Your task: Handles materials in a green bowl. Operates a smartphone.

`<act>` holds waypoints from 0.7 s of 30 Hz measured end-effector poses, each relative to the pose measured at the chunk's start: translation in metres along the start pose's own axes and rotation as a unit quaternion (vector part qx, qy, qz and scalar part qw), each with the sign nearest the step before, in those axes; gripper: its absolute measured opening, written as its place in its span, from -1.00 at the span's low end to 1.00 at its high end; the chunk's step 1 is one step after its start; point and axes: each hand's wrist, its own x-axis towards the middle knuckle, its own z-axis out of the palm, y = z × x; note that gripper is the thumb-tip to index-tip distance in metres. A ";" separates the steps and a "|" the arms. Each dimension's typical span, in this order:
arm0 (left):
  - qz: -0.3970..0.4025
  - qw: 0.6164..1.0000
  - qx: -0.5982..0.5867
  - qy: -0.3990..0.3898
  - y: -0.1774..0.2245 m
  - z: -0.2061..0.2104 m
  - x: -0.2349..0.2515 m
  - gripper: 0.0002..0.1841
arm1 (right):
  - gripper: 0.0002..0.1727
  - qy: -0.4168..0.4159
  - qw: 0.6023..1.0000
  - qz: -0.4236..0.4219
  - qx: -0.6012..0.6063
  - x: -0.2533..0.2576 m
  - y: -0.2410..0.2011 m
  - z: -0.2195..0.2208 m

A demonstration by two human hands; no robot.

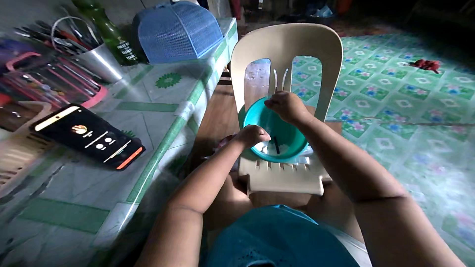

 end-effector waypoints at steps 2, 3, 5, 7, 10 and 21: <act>0.011 1.000 0.016 0.010 -0.005 0.001 0.000 -0.67 | -0.59 -0.003 1.000 -0.014 -0.013 -0.001 -0.002 0.001; 0.015 1.000 0.021 0.015 -0.006 0.002 -0.002 -0.68 | -0.59 -0.004 1.000 -0.017 -0.015 -0.001 -0.003 0.002; 0.015 1.000 0.018 0.020 -0.004 0.007 -0.004 -0.72 | -0.59 -0.001 1.000 -0.025 -0.012 -0.004 -0.004 0.006; 0.004 1.000 0.017 0.012 -0.006 0.009 0.000 -0.71 | -0.62 0.013 0.999 -0.033 -0.007 -0.004 -0.001 0.010; -0.001 1.000 -0.011 0.016 -0.013 0.009 0.007 -0.66 | -0.66 0.023 0.999 -0.049 0.004 -0.003 -0.004 0.012; -0.015 0.985 0.019 0.173 0.008 -0.002 0.008 -0.67 | -0.73 0.157 0.983 -0.100 0.011 -0.028 -0.004 0.005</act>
